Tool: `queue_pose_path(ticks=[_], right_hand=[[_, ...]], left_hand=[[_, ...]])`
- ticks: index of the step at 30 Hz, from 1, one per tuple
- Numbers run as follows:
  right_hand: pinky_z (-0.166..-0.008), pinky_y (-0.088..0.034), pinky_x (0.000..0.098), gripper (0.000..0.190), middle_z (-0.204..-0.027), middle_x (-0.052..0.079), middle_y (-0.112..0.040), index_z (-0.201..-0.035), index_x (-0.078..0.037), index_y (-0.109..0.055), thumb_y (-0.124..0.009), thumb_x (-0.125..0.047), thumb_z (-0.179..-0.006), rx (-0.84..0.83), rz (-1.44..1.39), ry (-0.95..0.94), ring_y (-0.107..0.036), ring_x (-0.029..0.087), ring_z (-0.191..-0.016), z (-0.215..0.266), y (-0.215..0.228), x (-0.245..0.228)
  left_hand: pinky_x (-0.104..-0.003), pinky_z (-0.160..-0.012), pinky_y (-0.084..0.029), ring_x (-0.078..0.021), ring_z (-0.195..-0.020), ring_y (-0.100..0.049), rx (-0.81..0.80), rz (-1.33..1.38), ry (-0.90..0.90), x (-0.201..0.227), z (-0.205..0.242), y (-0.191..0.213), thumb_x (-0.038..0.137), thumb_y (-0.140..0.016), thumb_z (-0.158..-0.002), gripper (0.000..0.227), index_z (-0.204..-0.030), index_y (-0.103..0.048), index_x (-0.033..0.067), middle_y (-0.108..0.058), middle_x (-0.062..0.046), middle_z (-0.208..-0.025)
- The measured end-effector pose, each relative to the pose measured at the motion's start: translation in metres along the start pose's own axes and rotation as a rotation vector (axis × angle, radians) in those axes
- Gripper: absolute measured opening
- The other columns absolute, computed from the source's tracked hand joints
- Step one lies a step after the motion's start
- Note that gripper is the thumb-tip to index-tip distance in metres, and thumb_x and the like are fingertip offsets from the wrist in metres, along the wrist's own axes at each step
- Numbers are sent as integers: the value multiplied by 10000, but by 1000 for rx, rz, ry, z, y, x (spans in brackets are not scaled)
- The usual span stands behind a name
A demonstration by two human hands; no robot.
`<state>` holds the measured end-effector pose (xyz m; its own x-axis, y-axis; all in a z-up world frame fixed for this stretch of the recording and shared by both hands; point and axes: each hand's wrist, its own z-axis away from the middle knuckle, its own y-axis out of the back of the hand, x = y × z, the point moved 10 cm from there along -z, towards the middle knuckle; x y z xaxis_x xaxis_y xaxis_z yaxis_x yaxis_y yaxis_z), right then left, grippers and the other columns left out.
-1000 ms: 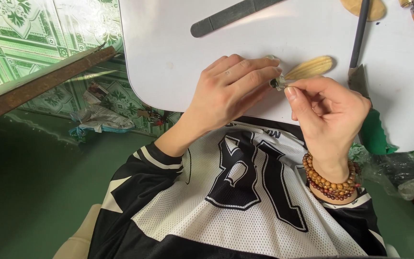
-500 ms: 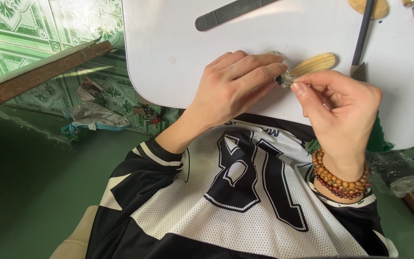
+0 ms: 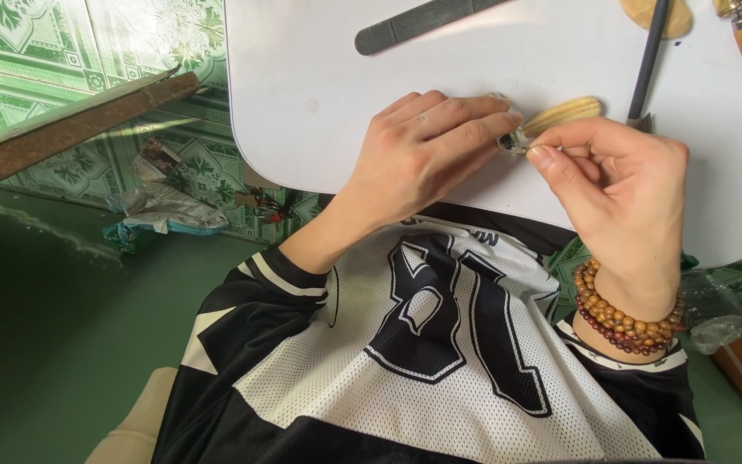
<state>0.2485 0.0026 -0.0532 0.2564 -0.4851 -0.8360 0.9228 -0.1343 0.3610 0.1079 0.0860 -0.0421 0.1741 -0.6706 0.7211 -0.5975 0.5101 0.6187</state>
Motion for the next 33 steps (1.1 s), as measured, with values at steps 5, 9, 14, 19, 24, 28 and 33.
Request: queue_pose_path(ticks=[5, 9, 14, 19, 24, 28, 33], right_hand=[[-652, -315, 249, 30, -689, 38, -385, -1080, 90, -722, -745, 70, -1084, 15, 68, 33, -363, 119, -685, 1, -1, -14], [-638, -316, 263, 39, -666, 43, -360, -1066, 105, -726, -756, 101, -1090, 58, 133, 65, -369, 127, -661, 3, -2, -20], [-642, -311, 261, 28, -682, 48, -376, -1088, 118, -734, -761, 119, -1096, 78, 118, 70, -375, 126, -680, 2, -3, -17], [-608, -280, 207, 55, -748, 43, -530, -1123, 111, -731, -774, 100, -1090, 57, -31, -8, -339, 67, -669, -5, -3, 3], [-718, -439, 203, 72, -974, 180, -695, -1118, 135, -690, -754, 151, -1087, 81, -135, 35, -586, 142, -824, -8, -2, -5], [-605, -318, 274, 73, -942, 203, -695, -1127, 174, -711, -672, 115, -1110, 135, 59, 269, -463, 158, -674, 6, 0, -23], [-621, -380, 365, 148, -727, 167, -533, -1095, 195, -743, -624, 107, -1092, 118, 235, 542, -432, 239, -618, 16, -12, -35]], left_hand=[[-334, -815, -576, -203, -904, -715, 10, -2, -2, 0, 1, 0, 189, -681, -1099, 176, -1268, -667, 143, -710, 2, -1251], [-333, -812, -578, -201, -910, -723, 16, -6, -7, 0, 1, 0, 190, -675, -1100, 171, -1263, -669, 139, -710, 1, -1245], [-327, -812, -595, -193, -894, -733, 50, 11, -15, -1, 0, 1, 189, -712, -1082, 177, -1246, -679, 132, -714, -3, -1226], [-321, -818, -594, -191, -900, -743, 65, 26, 0, -3, 2, -1, 200, -684, -1090, 172, -1249, -677, 136, -716, -2, -1223], [-313, -904, -637, -185, -1087, -776, 41, 114, 32, -6, 4, -2, 177, -648, -1105, 198, -1292, -640, 111, -707, -36, -1255], [-323, -945, -652, -208, -1080, -787, 70, 167, 74, -9, 8, -1, 166, -708, -1079, 239, -1296, -635, 96, -722, -64, -1251], [-333, -955, -658, -228, -1093, -782, 69, 251, 104, -12, 12, -2, 152, -697, -1080, 239, -1295, -618, 83, -723, -72, -1241]])
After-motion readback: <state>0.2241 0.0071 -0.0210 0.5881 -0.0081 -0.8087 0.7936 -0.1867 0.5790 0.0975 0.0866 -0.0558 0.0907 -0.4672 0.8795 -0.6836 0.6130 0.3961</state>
